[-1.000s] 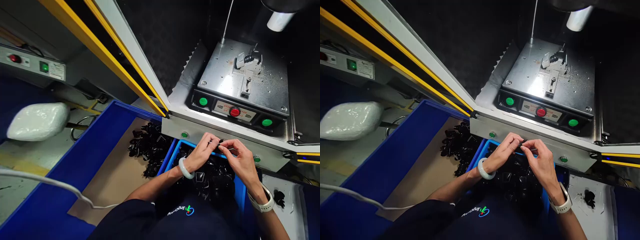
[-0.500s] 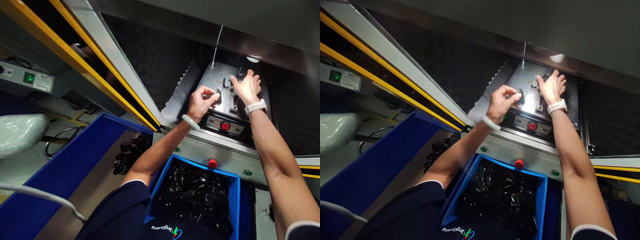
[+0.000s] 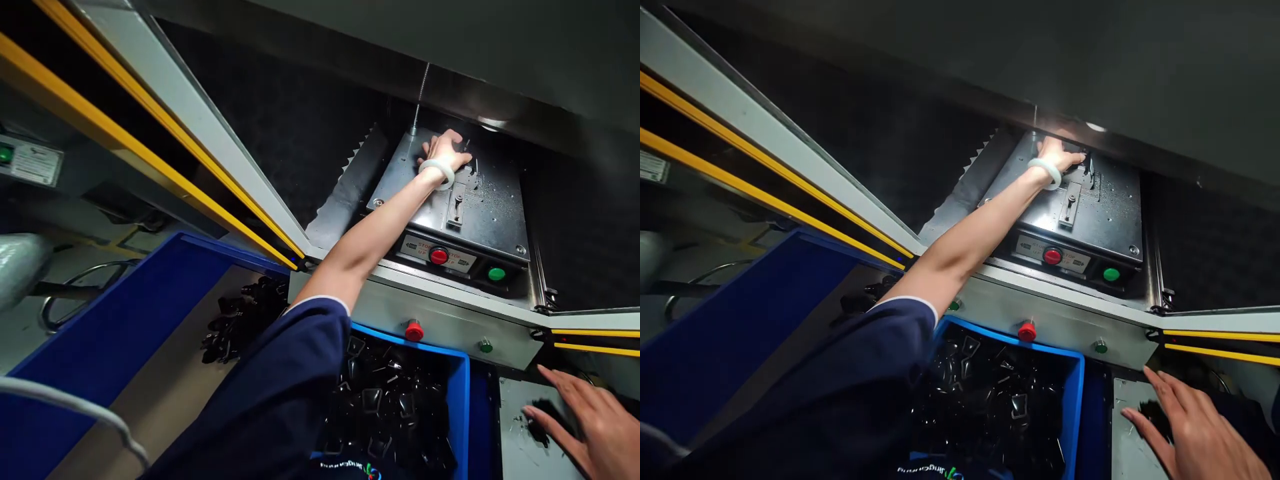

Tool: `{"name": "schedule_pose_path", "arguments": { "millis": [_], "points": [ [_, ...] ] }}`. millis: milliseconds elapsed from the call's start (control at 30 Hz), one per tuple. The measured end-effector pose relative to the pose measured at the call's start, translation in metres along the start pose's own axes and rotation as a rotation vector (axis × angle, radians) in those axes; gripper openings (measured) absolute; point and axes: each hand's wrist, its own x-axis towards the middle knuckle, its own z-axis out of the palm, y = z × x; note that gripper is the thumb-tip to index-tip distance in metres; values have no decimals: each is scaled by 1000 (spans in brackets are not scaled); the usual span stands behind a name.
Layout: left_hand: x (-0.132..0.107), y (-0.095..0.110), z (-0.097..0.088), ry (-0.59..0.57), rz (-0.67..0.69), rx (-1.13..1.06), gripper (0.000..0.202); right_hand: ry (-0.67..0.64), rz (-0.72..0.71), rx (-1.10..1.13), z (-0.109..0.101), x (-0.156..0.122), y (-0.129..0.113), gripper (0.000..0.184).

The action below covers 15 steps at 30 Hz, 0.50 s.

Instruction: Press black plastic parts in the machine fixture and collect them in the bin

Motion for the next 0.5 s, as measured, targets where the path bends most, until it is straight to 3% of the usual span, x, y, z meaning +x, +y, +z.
{"name": "schedule_pose_path", "arguments": {
  "millis": [67, 100, 167, 200, 300, 400, 500],
  "points": [
    [-45, 9, -28, -30, -61, 129, 26, -119, -13, 30, 15, -12, -8, 64],
    [-77, 12, -46, -31, 23, 130, 23, -150, 25, 56, 23, -11, -17, 58],
    [-154, 14, -88, 30, 175, 99, 11, -127, 109, 126, 42, 3, -35, 52],
    [-194, 12, -109, 70, 188, 113, 10, -93, 132, 166, 52, 11, -41, 52],
    [-297, -5, -166, 46, 87, 232, 10, -40, 173, 289, 80, 28, -40, 53],
    [-348, -38, -204, -130, -16, 346, 19, -62, 213, 373, 92, 31, -29, 49],
    [-353, -71, -225, -337, -71, 391, 35, -70, 224, 381, 93, 32, -24, 48]
  ]
}}
